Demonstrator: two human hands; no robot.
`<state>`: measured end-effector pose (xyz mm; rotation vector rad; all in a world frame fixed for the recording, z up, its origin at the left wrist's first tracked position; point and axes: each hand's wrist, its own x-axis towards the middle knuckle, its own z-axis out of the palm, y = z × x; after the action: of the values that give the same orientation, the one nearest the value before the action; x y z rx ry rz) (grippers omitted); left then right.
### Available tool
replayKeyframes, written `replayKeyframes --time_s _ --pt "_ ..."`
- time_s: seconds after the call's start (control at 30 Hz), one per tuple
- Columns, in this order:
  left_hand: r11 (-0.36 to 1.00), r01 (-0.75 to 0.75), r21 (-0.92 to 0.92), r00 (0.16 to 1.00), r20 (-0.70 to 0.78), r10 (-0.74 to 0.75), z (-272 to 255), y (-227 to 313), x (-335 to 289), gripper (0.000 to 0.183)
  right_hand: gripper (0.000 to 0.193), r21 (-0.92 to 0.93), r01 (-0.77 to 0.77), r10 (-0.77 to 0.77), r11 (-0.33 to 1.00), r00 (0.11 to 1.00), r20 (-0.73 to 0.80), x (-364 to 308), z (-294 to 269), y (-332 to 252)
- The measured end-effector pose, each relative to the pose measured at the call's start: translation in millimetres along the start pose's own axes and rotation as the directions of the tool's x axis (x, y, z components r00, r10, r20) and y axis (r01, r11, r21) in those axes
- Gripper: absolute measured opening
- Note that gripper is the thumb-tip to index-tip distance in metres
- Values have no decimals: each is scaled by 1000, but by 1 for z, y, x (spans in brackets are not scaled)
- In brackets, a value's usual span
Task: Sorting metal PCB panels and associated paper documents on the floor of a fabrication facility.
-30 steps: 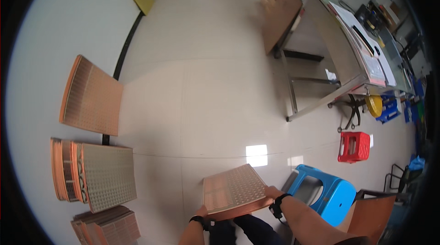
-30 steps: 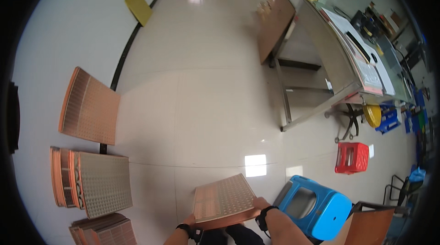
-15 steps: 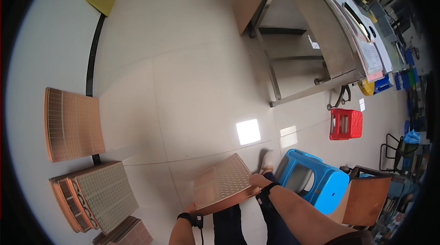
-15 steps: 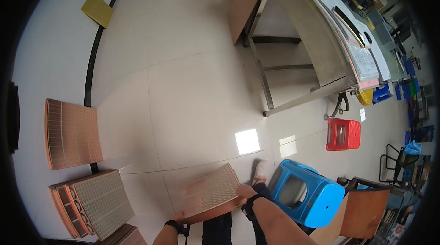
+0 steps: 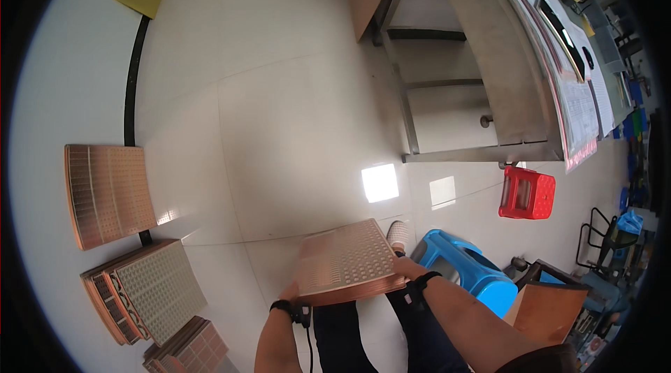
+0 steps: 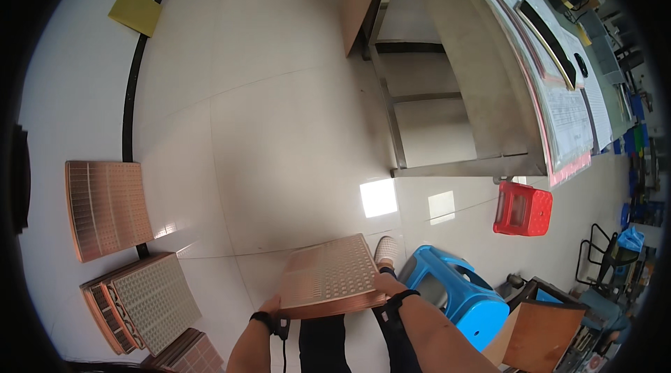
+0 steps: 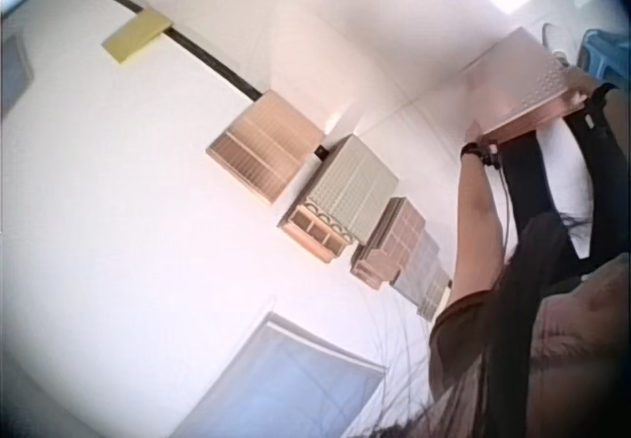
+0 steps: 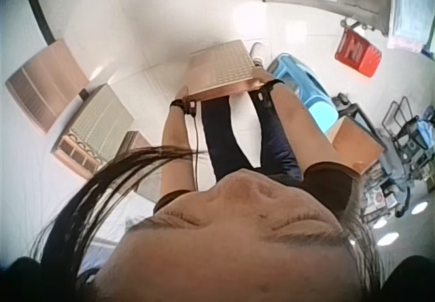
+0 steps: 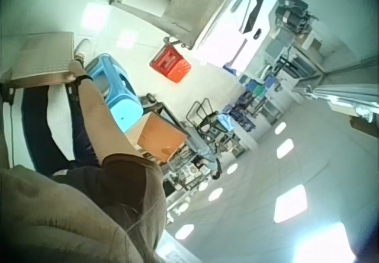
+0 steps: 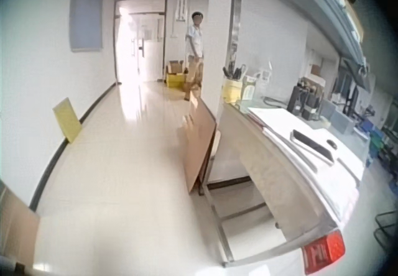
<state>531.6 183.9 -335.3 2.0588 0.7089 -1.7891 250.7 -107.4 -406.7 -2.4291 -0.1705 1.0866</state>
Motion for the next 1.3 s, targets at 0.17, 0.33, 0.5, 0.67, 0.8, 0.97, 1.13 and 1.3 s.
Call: replayKeyframes --time_s 0.17,0.33,0.5,0.67,0.8,0.97,1.13,1.3 --pt "450 -628 634 757 366 541 44 85 -28 53 16 296 -227 279 928 948 -149 -63 -8 61" --pt "715 -611 341 786 367 497 102 132 -38 53 18 720 -435 555 541 828 83 -106 -62 105" --pt "974 -140 -177 971 170 170 115 116 22 54 18 752 -501 617 429 770 162 -103 -120 135" --pt "856 -246 455 968 161 193 214 244 -69 55 44 881 -473 602 23 710 366 -177 -130 219" --pt "940 -300 163 939 224 261 218 270 -79 59 45 917 -396 634 -35 700 327 -217 -142 304" --pt "989 -66 -134 981 172 88 228 251 -53 60 45 954 -283 664 -100 695 276 -227 -141 314" --pt "959 -13 -282 977 200 72 235 249 -56 56 46 968 -190 712 -166 656 251 -236 -139 308" --pt "849 -77 -522 897 335 287 206 259 -62 57 47 974 -77 760 -213 614 215 -237 -163 324"
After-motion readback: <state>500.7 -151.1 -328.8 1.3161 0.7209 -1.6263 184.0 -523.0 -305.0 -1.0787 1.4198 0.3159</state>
